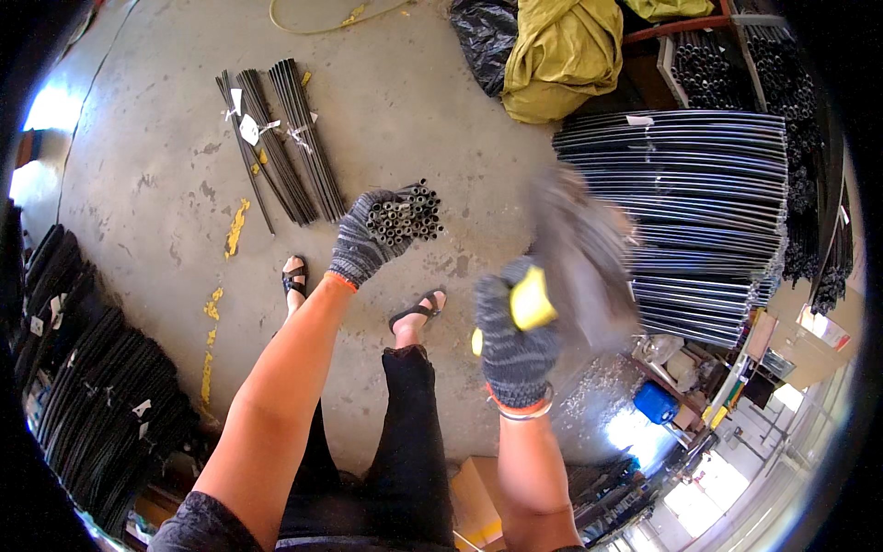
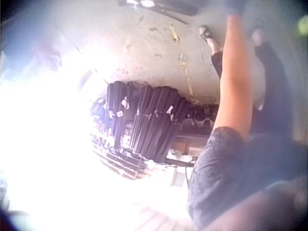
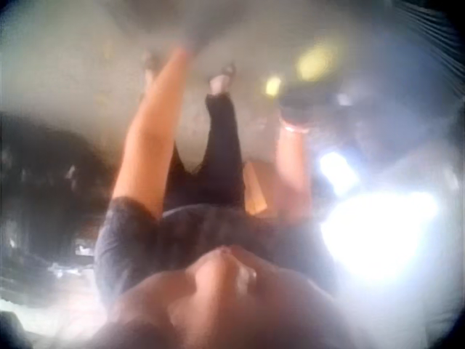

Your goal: The person gathers several metal pipes and uses a hammer to strike the ends of the bundle.

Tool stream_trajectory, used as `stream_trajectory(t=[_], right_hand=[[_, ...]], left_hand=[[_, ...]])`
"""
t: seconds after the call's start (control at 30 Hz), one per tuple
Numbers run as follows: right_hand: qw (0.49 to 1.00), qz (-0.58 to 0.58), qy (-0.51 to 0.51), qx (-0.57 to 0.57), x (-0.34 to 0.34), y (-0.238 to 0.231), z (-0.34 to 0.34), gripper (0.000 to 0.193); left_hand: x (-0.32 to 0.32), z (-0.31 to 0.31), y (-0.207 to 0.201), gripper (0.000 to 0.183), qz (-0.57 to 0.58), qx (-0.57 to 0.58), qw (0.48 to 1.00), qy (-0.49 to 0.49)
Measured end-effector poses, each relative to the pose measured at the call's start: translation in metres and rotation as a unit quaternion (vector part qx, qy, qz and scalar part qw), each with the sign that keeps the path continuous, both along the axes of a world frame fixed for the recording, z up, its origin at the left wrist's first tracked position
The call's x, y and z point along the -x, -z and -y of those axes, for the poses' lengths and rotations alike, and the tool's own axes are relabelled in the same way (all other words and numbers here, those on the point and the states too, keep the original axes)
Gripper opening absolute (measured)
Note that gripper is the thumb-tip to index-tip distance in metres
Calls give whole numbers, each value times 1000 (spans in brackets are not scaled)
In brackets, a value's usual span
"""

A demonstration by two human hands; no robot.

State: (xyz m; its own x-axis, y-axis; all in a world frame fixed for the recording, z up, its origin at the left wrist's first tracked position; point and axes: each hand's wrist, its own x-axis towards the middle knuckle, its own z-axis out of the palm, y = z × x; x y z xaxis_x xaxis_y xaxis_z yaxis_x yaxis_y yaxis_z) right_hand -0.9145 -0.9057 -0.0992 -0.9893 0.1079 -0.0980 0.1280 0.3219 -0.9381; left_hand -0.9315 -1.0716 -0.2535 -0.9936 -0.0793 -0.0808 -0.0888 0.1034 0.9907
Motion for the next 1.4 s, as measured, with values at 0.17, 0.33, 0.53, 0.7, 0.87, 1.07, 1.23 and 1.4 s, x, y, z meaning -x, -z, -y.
stream_trajectory(t=[0.17,0.33,0.53,0.7,0.87,1.07,1.23,1.4], right_hand=[[954,44,-154,-255,-14,97,-36,18],[985,136,-82,-69,6,41,-4,21],[977,-82,-76,-182,-2,92,-39,15],[974,130,-118,-141,12,54,13,22],[991,-7,-112,-76,31,-14,9,10],[957,150,-112,-222,8,76,3,25],[988,101,-90,-72,19,7,22,16],[919,38,-146,-364,-9,88,-20,20]], left_hand=[[3,-21,46,37,-61,124,989,47],[4,1,26,37,-71,19,997,-17],[6,-16,21,33,-45,-112,993,-17],[-5,10,33,31,-64,-47,996,-28],[-2,7,14,28,-19,-76,996,-49],[1,-6,19,26,-81,-10,990,-112],[0,9,30,24,-28,-81,992,-88],[4,-5,9,24,-25,-23,994,-107]])
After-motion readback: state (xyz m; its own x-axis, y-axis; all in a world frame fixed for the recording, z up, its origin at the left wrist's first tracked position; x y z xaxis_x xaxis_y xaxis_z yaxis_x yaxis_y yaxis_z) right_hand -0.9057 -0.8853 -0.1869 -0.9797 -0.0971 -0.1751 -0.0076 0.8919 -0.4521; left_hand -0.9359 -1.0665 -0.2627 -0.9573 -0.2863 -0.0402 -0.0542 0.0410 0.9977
